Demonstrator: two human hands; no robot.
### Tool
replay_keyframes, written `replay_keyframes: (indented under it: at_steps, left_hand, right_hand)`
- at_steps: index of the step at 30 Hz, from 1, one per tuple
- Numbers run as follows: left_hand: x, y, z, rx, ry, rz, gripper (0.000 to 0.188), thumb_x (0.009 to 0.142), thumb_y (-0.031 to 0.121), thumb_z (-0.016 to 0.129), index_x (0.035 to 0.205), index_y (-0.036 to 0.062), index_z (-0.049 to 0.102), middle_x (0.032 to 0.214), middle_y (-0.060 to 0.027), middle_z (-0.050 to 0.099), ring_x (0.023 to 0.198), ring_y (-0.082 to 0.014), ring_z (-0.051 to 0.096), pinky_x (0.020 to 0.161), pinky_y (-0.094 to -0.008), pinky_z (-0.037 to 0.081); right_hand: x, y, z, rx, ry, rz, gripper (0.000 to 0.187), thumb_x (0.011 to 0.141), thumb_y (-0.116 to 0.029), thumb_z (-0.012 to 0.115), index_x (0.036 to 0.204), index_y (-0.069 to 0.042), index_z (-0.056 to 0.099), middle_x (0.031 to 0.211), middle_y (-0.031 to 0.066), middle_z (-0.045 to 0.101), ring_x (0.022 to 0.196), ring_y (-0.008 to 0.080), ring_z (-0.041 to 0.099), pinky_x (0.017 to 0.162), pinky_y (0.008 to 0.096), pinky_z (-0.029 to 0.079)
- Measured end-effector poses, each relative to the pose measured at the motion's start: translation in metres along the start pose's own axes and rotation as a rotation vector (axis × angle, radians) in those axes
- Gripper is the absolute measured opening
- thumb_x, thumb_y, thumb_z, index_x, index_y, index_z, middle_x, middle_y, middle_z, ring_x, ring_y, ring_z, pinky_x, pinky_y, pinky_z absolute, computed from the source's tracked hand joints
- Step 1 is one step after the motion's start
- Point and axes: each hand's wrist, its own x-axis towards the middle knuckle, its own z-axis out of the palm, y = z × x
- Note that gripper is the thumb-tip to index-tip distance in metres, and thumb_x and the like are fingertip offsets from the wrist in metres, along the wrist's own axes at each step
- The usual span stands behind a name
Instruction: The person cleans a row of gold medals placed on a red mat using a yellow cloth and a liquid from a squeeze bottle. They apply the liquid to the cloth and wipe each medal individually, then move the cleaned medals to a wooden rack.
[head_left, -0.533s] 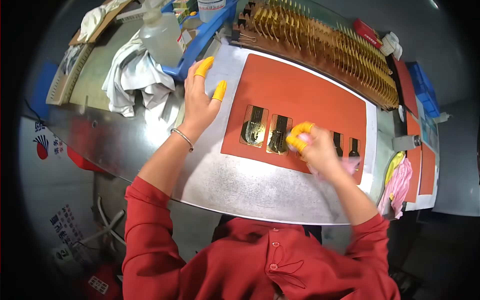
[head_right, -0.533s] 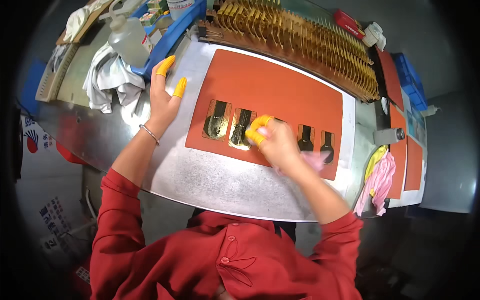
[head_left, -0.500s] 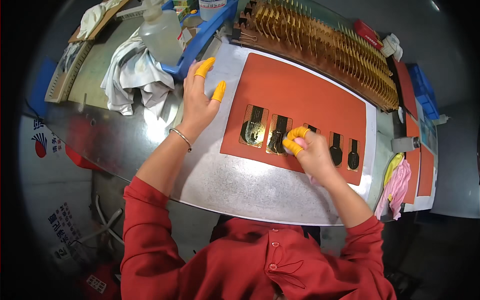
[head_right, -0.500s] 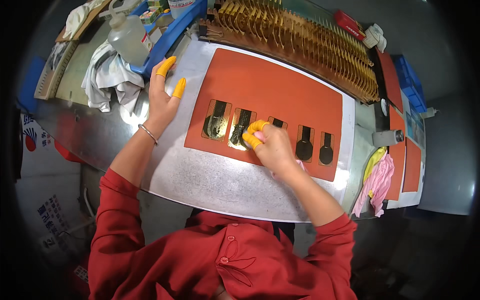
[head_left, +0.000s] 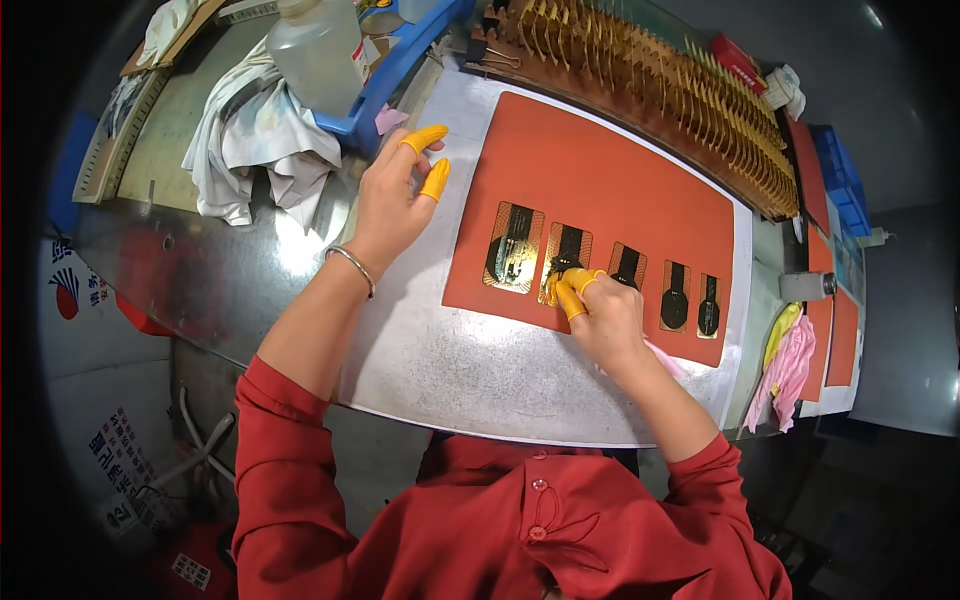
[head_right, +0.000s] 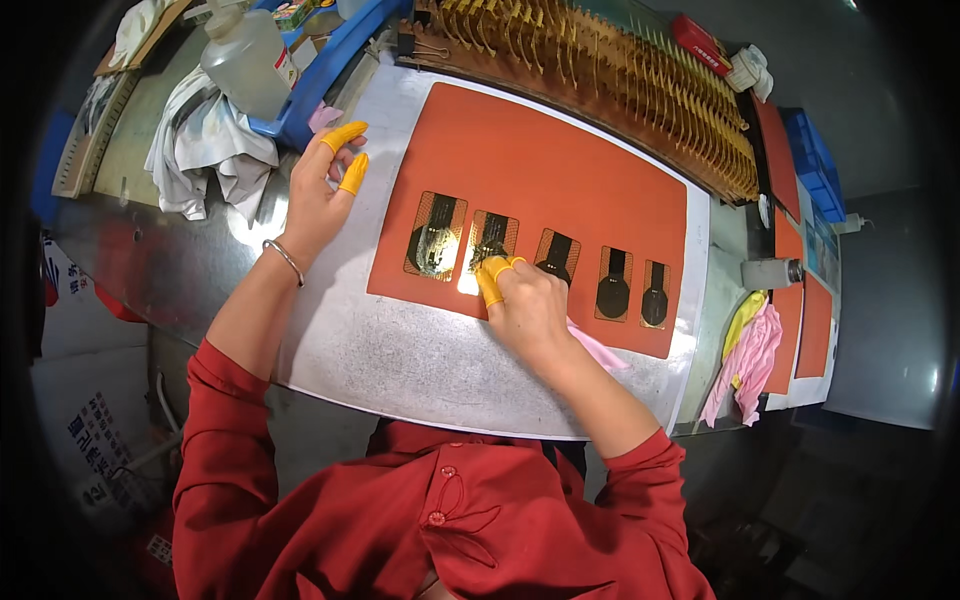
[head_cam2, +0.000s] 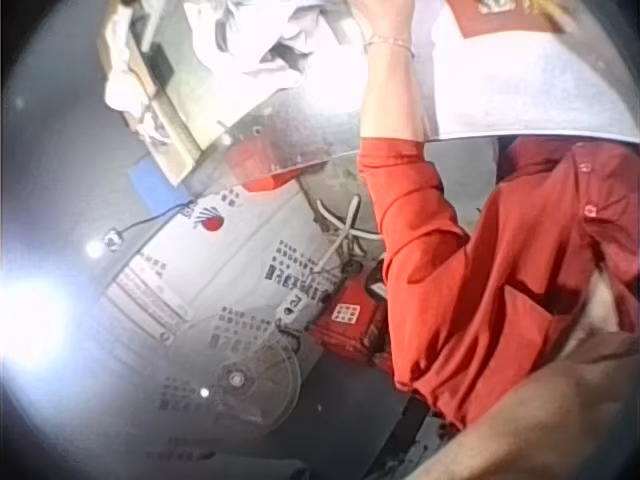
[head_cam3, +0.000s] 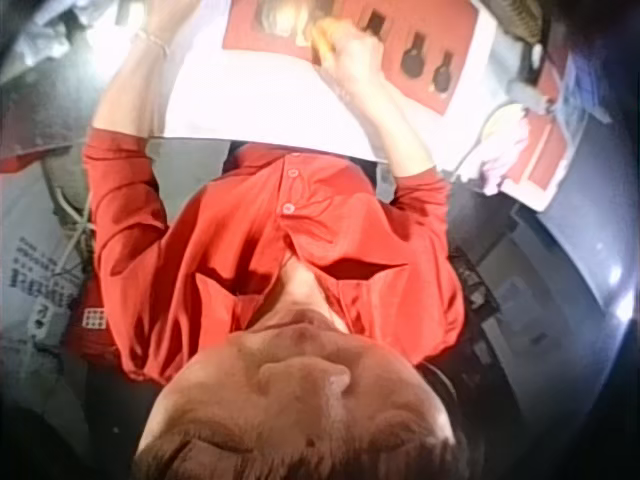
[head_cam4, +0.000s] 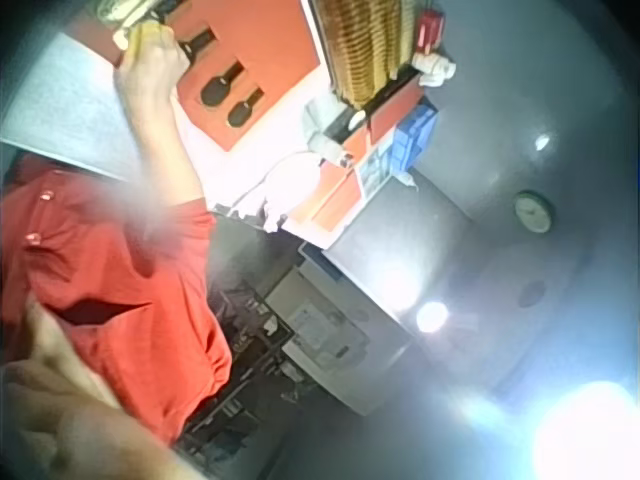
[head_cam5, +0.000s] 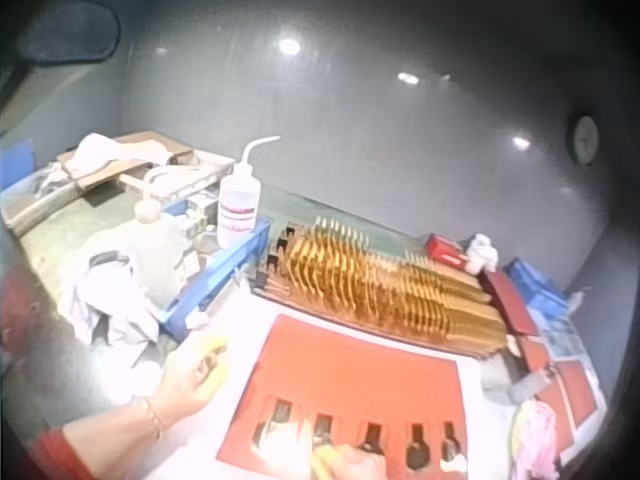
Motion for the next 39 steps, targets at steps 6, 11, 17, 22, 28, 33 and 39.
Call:
replay_keyframes:
  at_steps: [6,11,17,22,28,33,39]
  left_hand:
    - [-0.001,-0.002,0.002,-0.004,-0.008,-0.005,0.032,0.078,-0.005,0.059,0.109,0.0014,0.058,0.091,-0.0035,0.059,0.061,-0.0093,0.041,0.056,-0.0216,0.036]
    - [-0.001,-0.004,0.003,0.005,0.029,0.004,0.026,0.077,0.001,0.063,0.103,0.0039,0.061,0.080,-0.0041,0.057,0.053,-0.0140,0.046,0.051,-0.0264,0.040]
    - [-0.002,-0.007,0.002,0.012,0.081,0.003,0.025,0.077,0.003,0.064,0.102,0.0037,0.062,0.071,-0.0054,0.053,0.049,-0.0135,0.042,0.048,-0.0261,0.038]
    - [-0.001,-0.001,0.002,0.030,0.035,-0.012,0.023,0.078,0.004,0.064,0.101,0.0034,0.063,0.071,-0.0060,0.053,0.050,-0.0137,0.042,0.048,-0.0260,0.037]
    - [-0.007,-0.002,-0.001,0.049,0.023,-0.090,0.022,0.079,0.004,0.063,0.101,0.0040,0.063,0.070,-0.0069,0.053,0.052,-0.0148,0.043,0.049,-0.0263,0.038]
    - [0.001,0.004,0.004,0.059,0.004,0.012,0.021,0.078,0.003,0.064,0.099,0.0023,0.063,0.071,-0.0065,0.053,0.050,-0.0138,0.042,0.049,-0.0262,0.038]
    - [0.001,0.000,0.001,0.040,0.003,-0.015,0.022,0.081,-0.001,0.059,0.102,0.0012,0.063,0.074,-0.0044,0.053,0.055,-0.0091,0.039,0.050,-0.0214,0.034]
  right_hand:
    - [0.008,0.006,0.003,-0.069,-0.001,0.026,0.011,0.071,-0.010,0.067,0.070,-0.001,0.061,0.065,0.0153,0.059,0.054,0.0307,0.059,0.047,0.0401,0.046]
    - [-0.003,-0.006,-0.003,-0.051,-0.023,0.032,0.010,0.077,-0.010,0.064,0.082,-0.002,0.065,0.067,0.0140,0.061,0.052,0.0296,0.058,0.050,0.0363,0.047]
    - [0.008,0.001,-0.003,-0.082,-0.027,0.004,0.011,0.077,-0.013,0.064,0.083,-0.003,0.065,0.067,0.0152,0.061,0.058,0.0313,0.060,0.054,0.0387,0.048]
    - [0.014,0.005,-0.002,-0.108,-0.034,0.045,0.013,0.077,-0.015,0.065,0.085,-0.005,0.066,0.064,0.0166,0.059,0.058,0.0325,0.060,0.054,0.0401,0.048]
    - [0.001,0.002,0.001,-0.081,-0.091,0.019,0.008,0.076,-0.015,0.065,0.078,-0.008,0.066,0.064,0.0159,0.060,0.059,0.0326,0.060,0.055,0.0408,0.048]
    - [0.024,0.017,0.001,-0.112,0.005,0.036,0.012,0.077,-0.016,0.063,0.077,-0.004,0.065,0.061,0.0161,0.059,0.056,0.0315,0.060,0.053,0.0401,0.047]
    - [0.013,0.007,-0.001,-0.073,-0.077,0.044,0.011,0.074,-0.013,0.062,0.076,-0.003,0.064,0.067,0.0165,0.060,0.059,0.0332,0.060,0.056,0.0418,0.048]
